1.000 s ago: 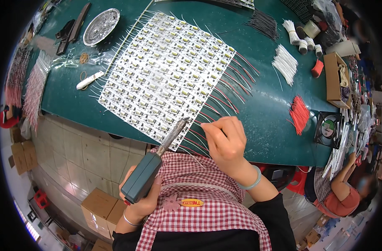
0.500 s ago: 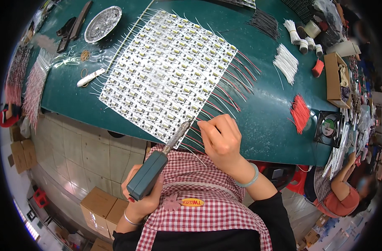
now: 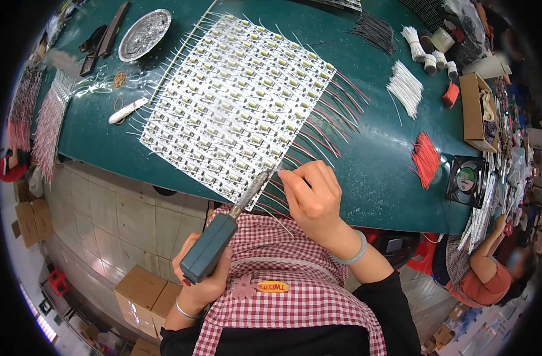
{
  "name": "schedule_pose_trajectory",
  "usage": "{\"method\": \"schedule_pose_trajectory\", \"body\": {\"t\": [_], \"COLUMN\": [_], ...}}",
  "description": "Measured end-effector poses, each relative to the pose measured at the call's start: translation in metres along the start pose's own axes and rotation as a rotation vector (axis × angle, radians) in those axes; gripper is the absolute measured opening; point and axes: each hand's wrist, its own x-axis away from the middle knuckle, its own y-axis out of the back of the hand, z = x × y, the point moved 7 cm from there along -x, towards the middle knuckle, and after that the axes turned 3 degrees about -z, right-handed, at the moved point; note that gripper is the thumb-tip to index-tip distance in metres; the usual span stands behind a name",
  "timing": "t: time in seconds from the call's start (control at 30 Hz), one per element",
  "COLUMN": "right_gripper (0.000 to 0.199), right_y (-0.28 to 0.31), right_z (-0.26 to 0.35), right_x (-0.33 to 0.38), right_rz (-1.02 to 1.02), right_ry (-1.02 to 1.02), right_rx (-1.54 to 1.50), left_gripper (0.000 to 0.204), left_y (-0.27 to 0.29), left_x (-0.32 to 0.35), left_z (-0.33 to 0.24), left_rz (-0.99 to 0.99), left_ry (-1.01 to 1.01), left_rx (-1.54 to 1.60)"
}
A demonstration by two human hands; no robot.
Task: The person uses a soldering iron to attach red and white wires to a grid of LED modules on a circuit board. They pick up individual wires, place them on the board, and apply heat to secure them. The person works methodically across the board, handling the wires and the soldering iron with both hands.
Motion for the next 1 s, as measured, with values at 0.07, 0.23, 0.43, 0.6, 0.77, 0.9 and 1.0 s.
{"method": "schedule_pose_trajectory", "body": {"t": [0.07, 0.23, 0.43, 0.6, 0.77, 0.9, 1.0], "right_gripper": [0.018, 0.016, 0.012, 0.015, 0.008, 0.006, 0.007], "right_y": [-0.001, 0.000, 0.002, 0.015, 0.061, 0.060, 0.043], "right_z": [0.000, 0.000, 0.001, -0.002, -0.059, -0.101, -0.104], "right_x": [0.000, 0.000, -0.002, -0.012, -0.059, -0.081, -0.085], "right_rz": [0.002, 0.009, 0.027, 0.044, -0.075, -0.023, 0.071], "right_ry": [0.001, -0.004, -0.013, -0.047, -0.070, -0.148, -0.186], "right_rx": [-0.004, -0.002, -0.006, -0.086, 0.076, 0.165, 0.160], "left_gripper": [0.022, 0.024, 0.026, 0.027, 0.024, 0.024, 0.025], "left_y": [0.002, 0.007, 0.007, 0.005, 0.004, 0.004, 0.004], "left_x": [0.004, 0.006, 0.002, 0.002, 0.003, 0.003, -0.001], "left_z": [0.003, 0.006, 0.001, 0.001, 0.003, 0.004, 0.003], "left_rz": [-0.021, -0.066, -0.020, -0.055, -0.094, -0.103, -0.104], "left_ry": [0.010, 0.053, 0.052, 0.116, 0.197, 0.180, 0.165], "left_rx": [0.018, 0.046, -0.002, 0.053, 0.119, 0.128, 0.118]}}
